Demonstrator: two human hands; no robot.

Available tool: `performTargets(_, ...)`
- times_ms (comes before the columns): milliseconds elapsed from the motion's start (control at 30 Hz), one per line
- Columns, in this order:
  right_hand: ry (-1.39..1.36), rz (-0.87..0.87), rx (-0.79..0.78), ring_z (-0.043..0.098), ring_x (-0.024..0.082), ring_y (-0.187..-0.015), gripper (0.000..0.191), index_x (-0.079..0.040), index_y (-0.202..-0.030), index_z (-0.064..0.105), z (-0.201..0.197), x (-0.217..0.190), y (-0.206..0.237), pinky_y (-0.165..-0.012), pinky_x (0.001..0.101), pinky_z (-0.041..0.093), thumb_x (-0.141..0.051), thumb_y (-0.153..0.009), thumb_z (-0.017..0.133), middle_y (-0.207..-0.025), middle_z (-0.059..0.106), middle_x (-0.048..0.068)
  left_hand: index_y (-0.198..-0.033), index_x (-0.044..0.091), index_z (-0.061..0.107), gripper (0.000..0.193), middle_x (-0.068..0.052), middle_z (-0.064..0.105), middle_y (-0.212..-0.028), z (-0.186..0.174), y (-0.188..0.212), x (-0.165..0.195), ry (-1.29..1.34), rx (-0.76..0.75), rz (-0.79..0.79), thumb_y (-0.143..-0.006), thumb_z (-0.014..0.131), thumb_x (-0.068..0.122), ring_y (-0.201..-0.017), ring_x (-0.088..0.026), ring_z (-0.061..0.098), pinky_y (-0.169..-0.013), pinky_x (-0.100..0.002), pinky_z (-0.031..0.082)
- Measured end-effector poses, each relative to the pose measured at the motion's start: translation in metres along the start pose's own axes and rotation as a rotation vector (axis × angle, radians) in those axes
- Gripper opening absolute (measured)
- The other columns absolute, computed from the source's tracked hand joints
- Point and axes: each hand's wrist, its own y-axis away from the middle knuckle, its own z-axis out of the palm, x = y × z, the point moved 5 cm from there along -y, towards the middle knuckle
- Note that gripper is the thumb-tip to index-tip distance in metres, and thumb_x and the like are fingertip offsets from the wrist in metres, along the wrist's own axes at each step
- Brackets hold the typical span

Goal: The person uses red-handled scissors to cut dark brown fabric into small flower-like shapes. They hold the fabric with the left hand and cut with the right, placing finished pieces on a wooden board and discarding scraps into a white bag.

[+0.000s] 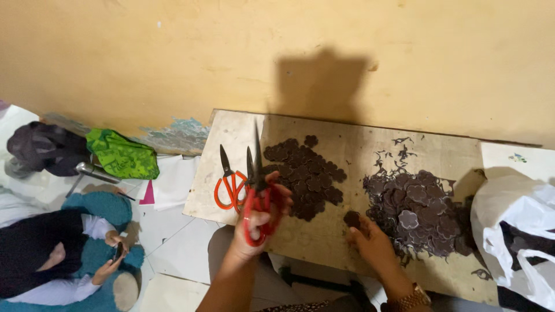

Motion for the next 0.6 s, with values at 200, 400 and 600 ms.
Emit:
performTargets(200, 0.306, -0.134, 0.063, 0.072, 0.019, -0.087, 0.063, -0.007, -0.142, 0.055, -0.01, -0.058, 0.039, -0.081, 0.0322, 0.059, -0.031, -0.087, 0.075, -0.132, 0.056, 0.011, -0.149, 0.022, 0.057, 0.085, -0.013, 0.066, -0.124, 0.039, 0.008, -0.021, 0.63, -0.33, -0.21, -0.066, 0.078, 0.021, -0.11, -0.029, 0.06, -0.092, -0.041, 0.046)
performTargets(400, -0.194, -0.163, -0.305, 0.07, 0.014, -0.098, 0.034, -0.004, -0.122, 0.067, 0.013, -0.129, 0.103, -0.086, 0.0313, 0.057, -0.024, -0.094, 0.067, -0.111, 0.074, 0.01, -0.147, 0.024, 0.057, 0.079, -0.015, 0.062, -0.141, 0.065, 0.009, -0.029, 0.65, -0.471, -0.208, -0.072, 0.077, 0.016, -0.136, -0.034, 0.055, -0.129, -0.059, 0.033)
performTargets(600, -0.591, -0.234, -0.378, 0.066, 0.012, -0.09, 0.029, -0.004, -0.121, 0.065, 0.023, -0.167, 0.128, -0.08, 0.0292, 0.055, -0.023, -0.101, 0.055, -0.102, 0.071, 0.004, -0.155, 0.024, 0.041, 0.086, -0.015, 0.047, -0.162, 0.094, 0.013, -0.047, 0.525, -0.522, -0.417, -0.078, 0.077, 0.008, -0.144, -0.034, 0.048, -0.109, -0.045, 0.043)
